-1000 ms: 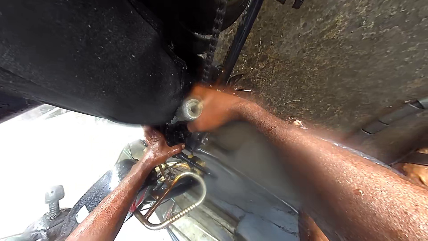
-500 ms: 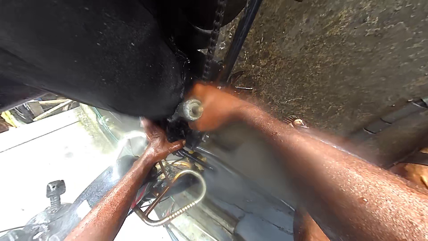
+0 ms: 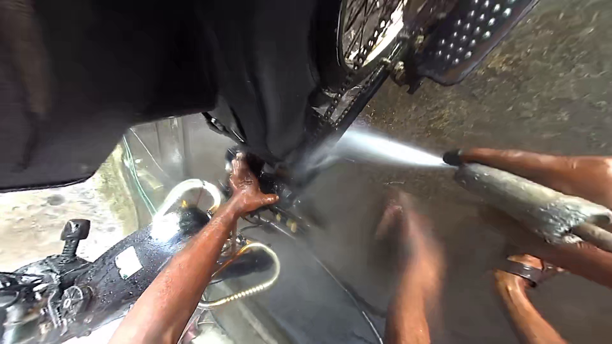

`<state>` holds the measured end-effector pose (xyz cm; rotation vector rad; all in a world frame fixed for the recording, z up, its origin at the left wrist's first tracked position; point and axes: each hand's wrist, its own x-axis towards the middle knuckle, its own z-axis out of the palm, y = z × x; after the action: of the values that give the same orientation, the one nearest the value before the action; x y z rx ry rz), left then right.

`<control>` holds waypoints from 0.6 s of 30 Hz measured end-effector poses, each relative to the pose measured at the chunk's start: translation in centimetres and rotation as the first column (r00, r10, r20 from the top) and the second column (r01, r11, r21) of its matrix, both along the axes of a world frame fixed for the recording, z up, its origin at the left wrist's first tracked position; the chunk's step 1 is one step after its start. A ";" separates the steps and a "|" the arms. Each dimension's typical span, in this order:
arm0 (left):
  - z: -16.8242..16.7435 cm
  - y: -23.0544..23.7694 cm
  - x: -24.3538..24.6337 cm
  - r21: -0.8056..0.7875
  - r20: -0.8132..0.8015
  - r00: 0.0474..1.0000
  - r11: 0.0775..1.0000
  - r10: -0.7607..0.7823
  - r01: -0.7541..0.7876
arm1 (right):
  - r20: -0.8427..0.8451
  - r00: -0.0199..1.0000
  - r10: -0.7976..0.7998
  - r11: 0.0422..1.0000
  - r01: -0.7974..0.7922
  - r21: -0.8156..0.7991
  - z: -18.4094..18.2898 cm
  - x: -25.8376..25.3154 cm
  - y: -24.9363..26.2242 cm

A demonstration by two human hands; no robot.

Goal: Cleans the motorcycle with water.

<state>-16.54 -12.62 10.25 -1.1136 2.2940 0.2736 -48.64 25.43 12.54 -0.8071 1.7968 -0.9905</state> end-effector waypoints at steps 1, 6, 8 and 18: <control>0.1 0.1 -0.2 0.001 0.022 1.000 1.000 0.008 -0.008 | 0.050 0.998 -0.047 0.999 0.046 0.017 0.9 0.7 -0.1; -0.1 0.2 -0.1 -0.011 0.060 0.998 1.000 0.017 -0.017 | -0.055 0.988 0.148 0.975 -0.155 -0.161 3.4 1.0 -3.2; 0.5 0.2 -0.2 0.116 0.118 0.993 0.993 0.015 -0.029 | -0.063 0.972 0.227 0.944 -0.235 -0.231 5.2 1.5 -7.2; 0.4 0.3 0.1 0.045 -0.007 0.999 0.998 0.032 -0.031 | -0.075 0.929 0.363 0.821 -0.357 -0.445 -8.0 12.8 -24.4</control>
<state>-16.48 -12.28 10.61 -1.1287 2.2672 0.3402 -35.88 1.03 4.50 -1.3711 1.3352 -1.1650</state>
